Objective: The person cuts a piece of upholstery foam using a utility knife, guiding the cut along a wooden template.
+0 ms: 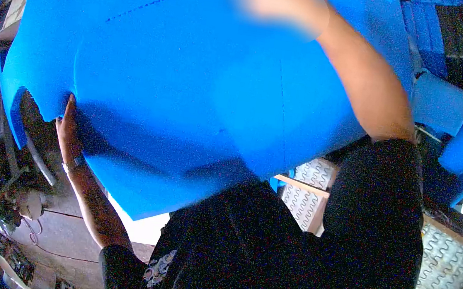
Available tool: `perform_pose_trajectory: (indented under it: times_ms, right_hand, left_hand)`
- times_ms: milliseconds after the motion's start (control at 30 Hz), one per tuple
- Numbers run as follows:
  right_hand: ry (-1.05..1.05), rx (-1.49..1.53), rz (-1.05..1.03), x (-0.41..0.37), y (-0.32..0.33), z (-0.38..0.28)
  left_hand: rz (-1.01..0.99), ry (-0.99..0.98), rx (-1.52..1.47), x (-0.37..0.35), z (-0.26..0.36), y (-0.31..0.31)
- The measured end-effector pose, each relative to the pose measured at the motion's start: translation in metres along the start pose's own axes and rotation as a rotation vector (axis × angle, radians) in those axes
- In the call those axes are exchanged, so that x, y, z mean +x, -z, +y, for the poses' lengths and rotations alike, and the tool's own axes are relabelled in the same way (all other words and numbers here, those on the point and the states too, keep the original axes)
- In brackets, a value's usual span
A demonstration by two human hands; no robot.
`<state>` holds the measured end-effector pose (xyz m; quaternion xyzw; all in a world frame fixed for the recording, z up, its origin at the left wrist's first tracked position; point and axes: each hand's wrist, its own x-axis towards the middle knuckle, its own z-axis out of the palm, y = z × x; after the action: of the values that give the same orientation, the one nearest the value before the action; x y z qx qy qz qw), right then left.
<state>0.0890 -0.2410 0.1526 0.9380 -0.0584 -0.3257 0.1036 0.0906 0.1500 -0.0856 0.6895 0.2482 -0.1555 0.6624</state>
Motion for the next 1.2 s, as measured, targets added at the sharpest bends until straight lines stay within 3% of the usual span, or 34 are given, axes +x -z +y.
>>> perform_pose_trajectory:
  times_ms: [133,233,367,500,567,867,967,1067,1200]
  right_hand:
    - [0.014,0.078,0.133,-0.022,-0.010,0.033]
    - [-0.014,-0.124,0.048,-0.009,-0.017,0.018]
    - [-0.060,-0.122,-0.066,0.037,-0.047,0.010]
    - [0.150,-0.027,0.134,0.004,-0.035,0.039]
    - [0.033,-0.021,-0.093,-0.025,0.004,0.025]
    - [0.058,0.142,0.024,0.025,-0.049,0.029]
    - [0.162,0.112,0.018,-0.003,-0.028,0.046]
    - [-0.046,0.185,-0.033,-0.052,0.016,0.020]
    - [0.101,0.090,-0.005,-0.009,-0.033,0.042]
  left_hand:
    - [0.023,-0.030,0.053,0.002,-0.003,0.003]
    - [-0.006,-0.074,0.030,0.009,-0.012,0.006]
    - [-0.003,-0.098,0.061,0.004,-0.003,0.002]
    - [-0.037,0.017,0.005,0.011,-0.010,0.010]
    - [0.002,0.027,0.006,0.014,-0.014,0.009]
    - [-0.078,-0.096,0.063,0.023,-0.024,0.019]
    - [-0.056,-0.044,0.070,0.018,-0.016,0.015]
    - [-0.025,-0.017,0.064,0.013,-0.014,0.013]
    - [-0.011,-0.050,0.036,0.006,-0.007,0.005]
